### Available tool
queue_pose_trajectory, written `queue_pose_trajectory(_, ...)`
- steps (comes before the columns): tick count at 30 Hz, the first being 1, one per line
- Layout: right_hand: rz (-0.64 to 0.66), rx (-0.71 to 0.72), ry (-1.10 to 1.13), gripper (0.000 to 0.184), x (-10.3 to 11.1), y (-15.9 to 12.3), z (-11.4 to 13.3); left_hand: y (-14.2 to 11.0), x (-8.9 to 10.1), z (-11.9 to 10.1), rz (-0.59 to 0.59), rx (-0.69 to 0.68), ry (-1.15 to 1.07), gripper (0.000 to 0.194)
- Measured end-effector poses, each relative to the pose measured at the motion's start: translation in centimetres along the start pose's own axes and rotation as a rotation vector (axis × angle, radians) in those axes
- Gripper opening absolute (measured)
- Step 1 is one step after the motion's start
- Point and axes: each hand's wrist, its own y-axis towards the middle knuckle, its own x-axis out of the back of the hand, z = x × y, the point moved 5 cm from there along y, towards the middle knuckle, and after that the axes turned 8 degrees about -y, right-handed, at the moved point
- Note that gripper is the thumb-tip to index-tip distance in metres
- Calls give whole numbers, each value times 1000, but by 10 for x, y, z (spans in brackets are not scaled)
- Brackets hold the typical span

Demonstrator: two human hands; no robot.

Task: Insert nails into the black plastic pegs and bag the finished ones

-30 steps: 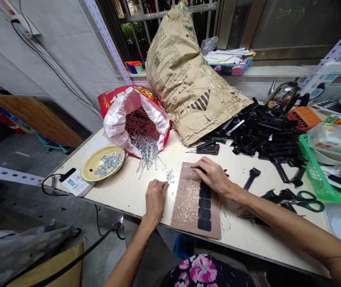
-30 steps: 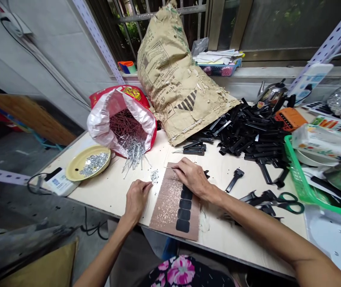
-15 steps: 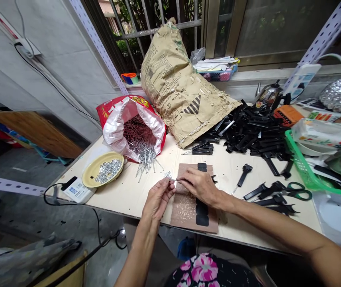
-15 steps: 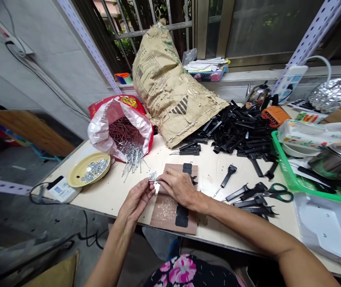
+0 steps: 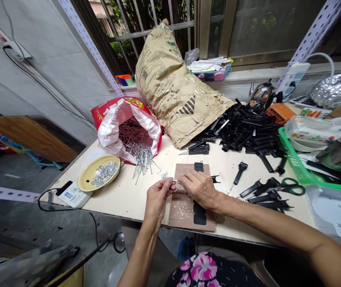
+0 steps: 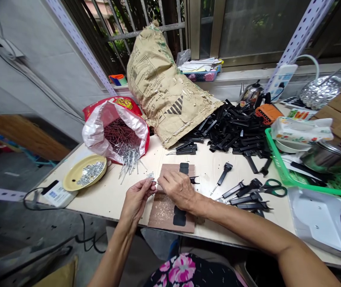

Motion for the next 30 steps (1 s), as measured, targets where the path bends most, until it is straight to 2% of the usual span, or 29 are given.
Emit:
queue_pose_trajectory(5,40,-78,70,18,-8,-2,-3,2,-2,0,-21,-51,24,33)
queue_pose_trajectory(9,143,-96,124,23,-12,-2,-6,3,-3,1,-28,-53,50,33)
queue_pose_trajectory(13,269,-222,386,22,-19,-4,-14,4,-3,0,-30,-79,87,33)
queue_pose_trajectory(16,271,-258,531,20,-19,-6,-16,6,-4,4,-15,-82,117,32)
queue_pose_trajectory(19,275,-268,554,18,-16,-12,-23,5,-7,11,8,-49,167,34)
queue_pose_trajectory(21,281,-286,537,17,-14,-18,-38,3,-8,16,31,-42,246,39)
queue_pose_trajectory(23,274,-309,469,19,-14,-23,-62,1,-9,17,60,-123,412,42)
queue_pose_trajectory(27,284,-279,272,22,-24,-27,-112,-5,-17,20,185,-477,916,38)
queue_pose_trajectory(30,297,-218,188,21,-32,-35,-119,-5,-18,36,306,-591,1149,43)
